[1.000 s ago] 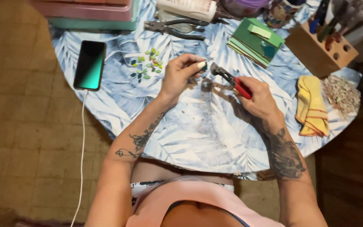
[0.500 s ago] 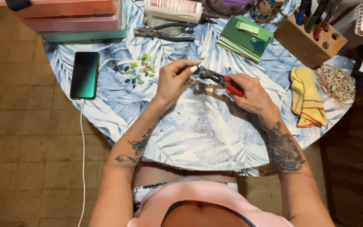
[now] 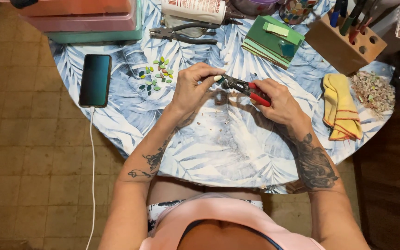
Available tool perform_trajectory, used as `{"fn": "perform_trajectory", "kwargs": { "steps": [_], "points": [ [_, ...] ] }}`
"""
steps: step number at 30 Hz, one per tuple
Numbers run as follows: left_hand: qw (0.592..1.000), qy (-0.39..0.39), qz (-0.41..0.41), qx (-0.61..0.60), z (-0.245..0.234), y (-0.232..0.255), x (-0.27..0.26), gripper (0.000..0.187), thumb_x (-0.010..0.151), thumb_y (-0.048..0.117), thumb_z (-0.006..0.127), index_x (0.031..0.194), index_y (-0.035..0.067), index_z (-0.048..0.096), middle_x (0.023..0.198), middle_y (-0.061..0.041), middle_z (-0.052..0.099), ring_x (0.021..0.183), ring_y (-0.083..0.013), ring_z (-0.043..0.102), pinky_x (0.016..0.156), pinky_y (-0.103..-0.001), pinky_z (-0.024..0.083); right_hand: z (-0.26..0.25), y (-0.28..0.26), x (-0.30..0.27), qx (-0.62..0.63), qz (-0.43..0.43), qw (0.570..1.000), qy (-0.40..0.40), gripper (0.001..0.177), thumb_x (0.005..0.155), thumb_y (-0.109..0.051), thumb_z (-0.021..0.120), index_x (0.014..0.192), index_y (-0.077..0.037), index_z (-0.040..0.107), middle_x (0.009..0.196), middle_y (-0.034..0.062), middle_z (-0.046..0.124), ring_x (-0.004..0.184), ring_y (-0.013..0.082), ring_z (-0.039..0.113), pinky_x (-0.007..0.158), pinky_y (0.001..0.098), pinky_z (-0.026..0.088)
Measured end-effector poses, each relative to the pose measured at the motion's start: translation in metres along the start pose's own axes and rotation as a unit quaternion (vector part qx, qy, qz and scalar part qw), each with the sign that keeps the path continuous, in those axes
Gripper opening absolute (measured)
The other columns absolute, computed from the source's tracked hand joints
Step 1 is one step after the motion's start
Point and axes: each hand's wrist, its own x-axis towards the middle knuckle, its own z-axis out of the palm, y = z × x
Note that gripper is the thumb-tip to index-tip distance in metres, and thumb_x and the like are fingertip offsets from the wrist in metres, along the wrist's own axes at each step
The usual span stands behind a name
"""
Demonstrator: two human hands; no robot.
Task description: Cutting small glass tiles using mosaic nippers and wiping the work surface
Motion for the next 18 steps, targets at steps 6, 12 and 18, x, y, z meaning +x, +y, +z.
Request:
{"fn": "perform_trajectory", "kwargs": {
  "steps": [6,12,18],
  "points": [
    [1.000,0.001,0.007,-0.004,0.0005,0.0031,-0.0013,0.016,0.075,-0.001,0.061,0.086,0.009,0.067,0.073,-0.007,0.060,0.063,-0.0116,0.058,0.054,-0.020,0.050,-0.0001,-0.0024,-0.0004,0.005,0.000,1.000,-0.006,0.048,0.062,-0.007,0.065,0.108,-0.002,0.053,0.091,0.0178,0.055,0.079,0.0360,0.056,0.070,0.0410,0.045],
    [1.000,0.003,0.024,0.014,0.0023,-0.0008,-0.0017,0.016,0.074,-0.003,0.060,0.086,0.007,0.067,0.073,-0.009,0.059,0.065,-0.0157,0.061,0.055,-0.023,0.050,0.0004,-0.0033,-0.0005,0.003,0.002,1.000,-0.006,0.046,0.063,-0.007,0.064,0.107,-0.001,0.053,0.089,0.0191,0.055,0.078,0.0367,0.056,0.068,0.0417,0.045],
    [1.000,-0.002,0.023,0.013,0.0023,-0.0019,-0.0010,0.012,0.081,0.006,0.056,0.089,0.008,0.065,0.070,-0.006,0.058,0.060,-0.0131,0.059,0.054,-0.022,0.050,0.0015,0.0015,-0.0012,0.035,0.011,0.999,-0.019,0.045,0.061,-0.003,0.064,0.106,0.000,0.054,0.088,0.0216,0.057,0.081,0.0403,0.056,0.070,0.0442,0.044]
  ]
}}
